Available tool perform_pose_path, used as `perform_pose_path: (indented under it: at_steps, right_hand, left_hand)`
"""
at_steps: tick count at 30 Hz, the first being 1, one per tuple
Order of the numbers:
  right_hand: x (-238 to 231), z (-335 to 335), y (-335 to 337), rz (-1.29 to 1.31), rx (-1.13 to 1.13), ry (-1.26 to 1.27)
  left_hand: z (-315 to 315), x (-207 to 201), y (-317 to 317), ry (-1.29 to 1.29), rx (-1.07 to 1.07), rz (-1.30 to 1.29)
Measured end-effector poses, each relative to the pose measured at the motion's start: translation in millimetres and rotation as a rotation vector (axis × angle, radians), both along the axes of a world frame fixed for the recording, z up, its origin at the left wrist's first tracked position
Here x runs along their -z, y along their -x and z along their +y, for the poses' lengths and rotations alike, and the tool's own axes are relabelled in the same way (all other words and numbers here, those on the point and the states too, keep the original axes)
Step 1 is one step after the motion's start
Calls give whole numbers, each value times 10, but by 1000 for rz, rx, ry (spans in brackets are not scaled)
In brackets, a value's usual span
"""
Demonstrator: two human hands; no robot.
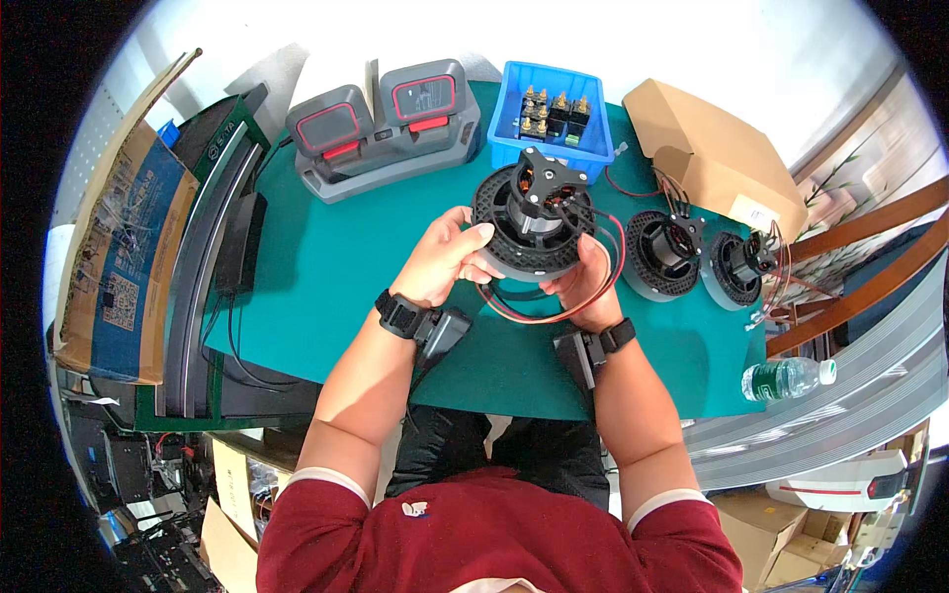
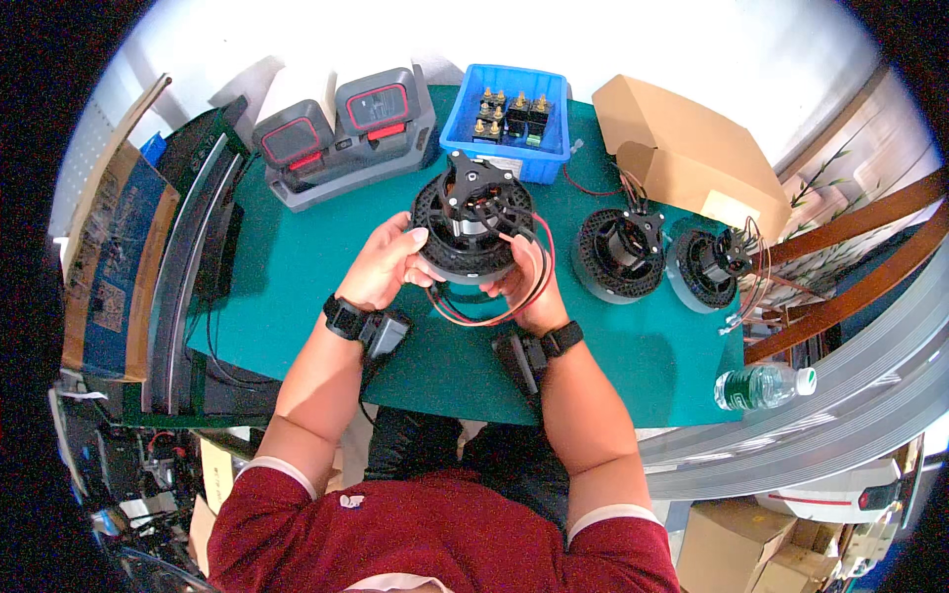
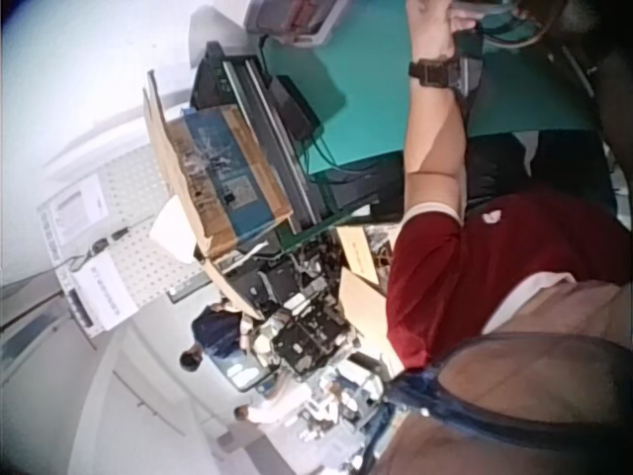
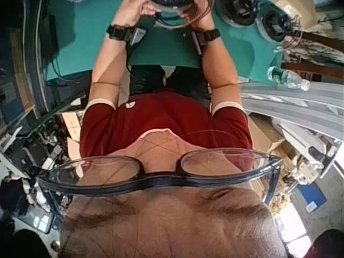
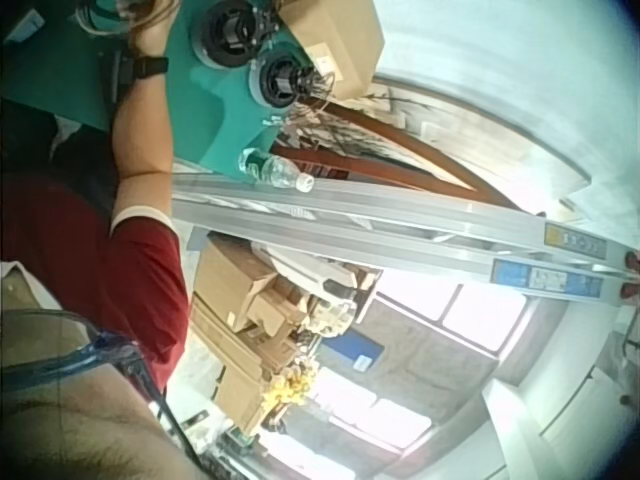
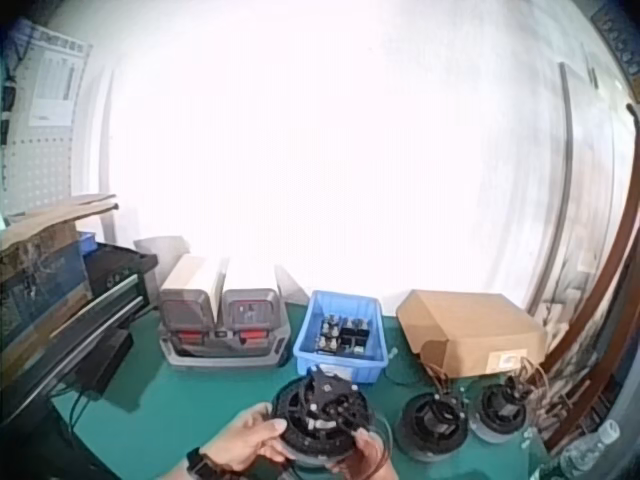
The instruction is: Inspecting and arranging electromechanical motor components on a workshop table.
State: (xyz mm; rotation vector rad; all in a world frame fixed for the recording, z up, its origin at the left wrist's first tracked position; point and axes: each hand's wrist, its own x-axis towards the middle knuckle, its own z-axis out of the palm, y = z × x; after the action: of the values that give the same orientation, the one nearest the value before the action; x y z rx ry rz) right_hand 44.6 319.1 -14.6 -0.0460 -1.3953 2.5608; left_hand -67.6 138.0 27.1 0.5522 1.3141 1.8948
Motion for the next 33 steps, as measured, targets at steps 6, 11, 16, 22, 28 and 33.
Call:
perform_pose_path:
  at_steps: [6,11,16,22,28,33]
  right_hand:
    - [41,17,4,61,-4,97]
    - [66,82,13,68,-28,61]
    - [18,42,-4,52,45,45]
    - [-64,6,-43,181,-3,34]
    - [-183,-101,-33,238,184,-168]
    - [-215,-119,-82,224,242,-298]
  left_hand:
    - [-12,29,-5,-35,-9,48]
    - [17,-22,-53,-44,-38,86]
    - [21,-26,-78,-82,-43,97]
    - [15,55,-19,-136,-16,116]
    - [40,62,-5,-218,38,49]
    - [30,85,-6,-249,55,62]
